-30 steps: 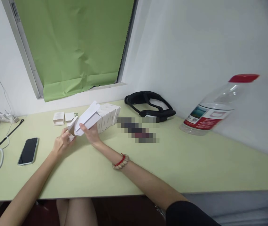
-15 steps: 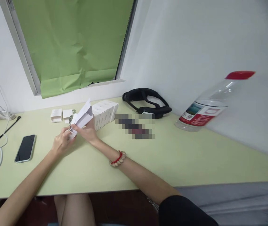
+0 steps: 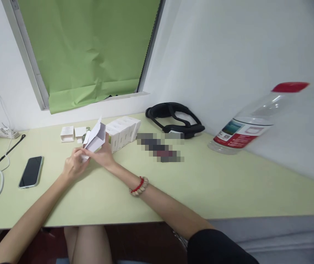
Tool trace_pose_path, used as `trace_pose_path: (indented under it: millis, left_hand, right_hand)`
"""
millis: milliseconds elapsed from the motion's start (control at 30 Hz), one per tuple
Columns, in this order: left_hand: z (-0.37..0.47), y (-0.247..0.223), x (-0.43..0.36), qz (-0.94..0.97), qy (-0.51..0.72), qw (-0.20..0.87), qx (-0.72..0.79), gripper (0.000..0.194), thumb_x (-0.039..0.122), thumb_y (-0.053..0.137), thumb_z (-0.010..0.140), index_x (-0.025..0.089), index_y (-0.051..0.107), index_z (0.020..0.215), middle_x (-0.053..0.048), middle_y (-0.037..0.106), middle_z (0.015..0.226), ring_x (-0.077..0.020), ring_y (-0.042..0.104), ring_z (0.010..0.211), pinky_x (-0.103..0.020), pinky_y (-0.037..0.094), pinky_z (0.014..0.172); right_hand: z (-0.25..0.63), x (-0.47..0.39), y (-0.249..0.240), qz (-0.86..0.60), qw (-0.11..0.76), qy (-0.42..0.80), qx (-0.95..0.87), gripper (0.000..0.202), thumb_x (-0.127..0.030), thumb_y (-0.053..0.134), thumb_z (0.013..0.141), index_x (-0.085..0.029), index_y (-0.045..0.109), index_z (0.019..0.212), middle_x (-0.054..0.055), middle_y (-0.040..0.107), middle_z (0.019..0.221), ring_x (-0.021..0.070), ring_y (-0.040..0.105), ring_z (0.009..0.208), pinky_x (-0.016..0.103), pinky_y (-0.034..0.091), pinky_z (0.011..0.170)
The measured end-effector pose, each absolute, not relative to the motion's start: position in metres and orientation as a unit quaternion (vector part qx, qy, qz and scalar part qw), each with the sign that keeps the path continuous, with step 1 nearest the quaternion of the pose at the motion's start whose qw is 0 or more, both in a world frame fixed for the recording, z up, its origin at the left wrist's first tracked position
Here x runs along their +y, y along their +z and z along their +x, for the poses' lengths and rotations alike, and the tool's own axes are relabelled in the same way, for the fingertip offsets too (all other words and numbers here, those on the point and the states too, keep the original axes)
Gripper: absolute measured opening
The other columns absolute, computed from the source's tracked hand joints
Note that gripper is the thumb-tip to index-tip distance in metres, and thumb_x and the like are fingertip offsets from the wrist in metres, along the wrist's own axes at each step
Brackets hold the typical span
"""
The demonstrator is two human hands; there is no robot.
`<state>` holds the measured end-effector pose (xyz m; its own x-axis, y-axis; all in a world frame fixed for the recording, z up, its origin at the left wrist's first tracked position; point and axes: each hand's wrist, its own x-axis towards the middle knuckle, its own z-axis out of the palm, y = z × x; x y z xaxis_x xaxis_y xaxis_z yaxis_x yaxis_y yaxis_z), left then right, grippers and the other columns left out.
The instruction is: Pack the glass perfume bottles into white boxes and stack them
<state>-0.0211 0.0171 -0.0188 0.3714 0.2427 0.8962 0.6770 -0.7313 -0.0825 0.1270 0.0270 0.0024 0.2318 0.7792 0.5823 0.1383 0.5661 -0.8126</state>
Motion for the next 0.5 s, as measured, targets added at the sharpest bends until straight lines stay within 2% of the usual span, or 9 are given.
trace_pose_path:
  millis: [100, 200, 333, 500]
  left_hand:
    - [-0.020, -0.016, 0.016, -0.794, -0.501, 0.221, -0.264, 0.034, 0.032, 0.051, 0.094, 0.020, 0.033, 0.120, -0.009, 0.062, 0.103, -0.0082, 0.063, 0.065, -0.016, 0.037, 0.044]
    - [-0.022, -0.017, 0.016, -0.798, -0.501, 0.200, -0.270, 0.035, 0.031, 0.051, 0.094, 0.019, 0.033, 0.121, -0.010, 0.062, 0.102, -0.0050, 0.055, 0.054, -0.016, 0.035, 0.043]
    - [-0.027, -0.022, 0.018, -0.796, -0.495, 0.162, -0.308, 0.039, 0.034, 0.050, 0.093, 0.019, 0.029, 0.123, -0.007, 0.060, 0.099, -0.0014, 0.040, 0.044, -0.015, 0.031, 0.040]
    - [-0.028, -0.024, 0.019, -0.784, -0.532, 0.068, -0.312, 0.042, 0.031, 0.049, 0.094, 0.020, 0.027, 0.128, -0.006, 0.059, 0.100, -0.0018, 0.040, 0.046, -0.015, 0.031, 0.042]
  right_hand:
    - [0.130, 0.030, -0.004, -0.393, 0.660, 0.226, -0.599, 0.084, -0.058, 0.077, 0.059, -0.019, 0.041, 0.124, 0.013, 0.057, 0.117, 0.0258, 0.058, 0.103, 0.038, 0.053, 0.078]
    - [0.132, 0.033, -0.011, -0.385, 0.655, 0.184, -0.624, 0.074, -0.056, 0.070, 0.067, -0.019, 0.041, 0.124, 0.012, 0.056, 0.112, 0.0255, 0.055, 0.102, 0.039, 0.052, 0.079]
    - [0.131, 0.030, -0.013, -0.408, 0.644, 0.110, -0.638, 0.074, -0.057, 0.070, 0.066, -0.017, 0.042, 0.122, 0.012, 0.054, 0.108, 0.0270, 0.051, 0.102, 0.042, 0.050, 0.081]
    - [0.130, 0.030, -0.012, -0.422, 0.615, 0.058, -0.664, 0.069, -0.062, 0.068, 0.067, -0.016, 0.047, 0.114, 0.012, 0.055, 0.105, 0.0273, 0.050, 0.100, 0.046, 0.049, 0.084]
